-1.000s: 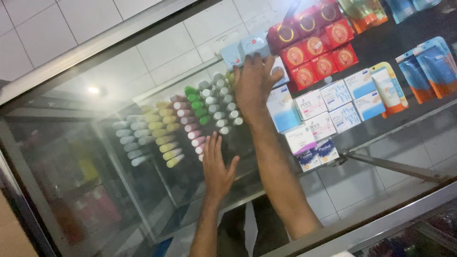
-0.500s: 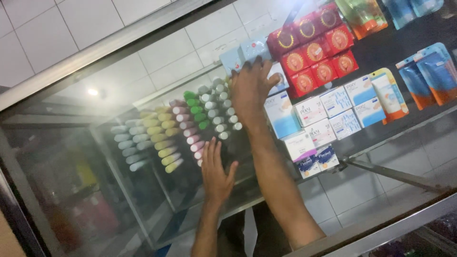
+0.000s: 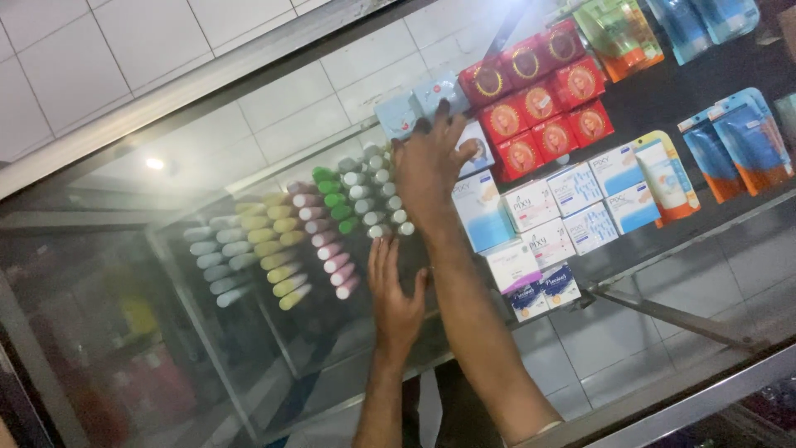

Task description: The person repeatedly takes small, light-blue boxes from a cardboard carton and places them onto a glass display counter. The person arranges the boxes in neat rows alongside other products, including bottles and red packages.

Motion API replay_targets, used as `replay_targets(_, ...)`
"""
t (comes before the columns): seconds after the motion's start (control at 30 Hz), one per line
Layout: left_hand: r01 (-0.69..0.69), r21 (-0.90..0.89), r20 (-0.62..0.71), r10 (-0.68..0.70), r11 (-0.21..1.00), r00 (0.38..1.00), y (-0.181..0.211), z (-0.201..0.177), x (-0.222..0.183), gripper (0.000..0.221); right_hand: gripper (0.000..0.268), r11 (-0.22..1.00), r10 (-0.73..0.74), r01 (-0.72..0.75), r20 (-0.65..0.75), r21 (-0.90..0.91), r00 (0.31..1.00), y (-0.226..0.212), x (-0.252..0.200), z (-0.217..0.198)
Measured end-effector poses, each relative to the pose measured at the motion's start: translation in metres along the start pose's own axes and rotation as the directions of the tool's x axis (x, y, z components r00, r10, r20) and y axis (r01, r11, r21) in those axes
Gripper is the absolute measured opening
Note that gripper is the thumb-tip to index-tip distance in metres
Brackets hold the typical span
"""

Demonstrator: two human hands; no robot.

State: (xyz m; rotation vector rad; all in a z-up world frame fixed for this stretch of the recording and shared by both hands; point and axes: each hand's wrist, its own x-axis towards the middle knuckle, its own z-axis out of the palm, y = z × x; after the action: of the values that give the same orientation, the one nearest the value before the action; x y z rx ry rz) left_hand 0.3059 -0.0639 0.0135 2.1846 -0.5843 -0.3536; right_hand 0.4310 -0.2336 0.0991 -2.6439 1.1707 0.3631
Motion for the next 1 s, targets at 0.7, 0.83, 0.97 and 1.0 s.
replay_targets(0.7, 0.107, -0.004, 0.081, -0.106, 0.994, 0.991, 0.015, 0.004, 0.009, 0.069, 0.049, 0.99, -0.075, 0.079, -0.034, 0.113, 0.997, 0.006, 0.007, 0.0)
replay_targets(0.83, 0.111, 0.002, 0.093, -0.111, 0.994, 0.99, 0.011, 0.011, 0.009, 0.069, 0.048, 0.984, -0.097, 0.1, -0.022, 0.145, 0.995, 0.011, 0.005, -0.007)
replay_targets(0.97, 0.085, 0.046, 0.059, -0.088, 0.995, 0.994, 0.011, 0.017, 0.01, 0.066, 0.052, 0.984, -0.112, 0.114, -0.023, 0.139, 0.993, 0.015, 0.011, 0.0)
replay_targets(1.0, 0.083, 0.047, 0.057, -0.086, 0.995, 0.995, 0.014, 0.018, 0.009, 0.066, 0.052, 0.983, -0.113, 0.116, -0.026, 0.14, 0.993, 0.016, 0.009, -0.001)
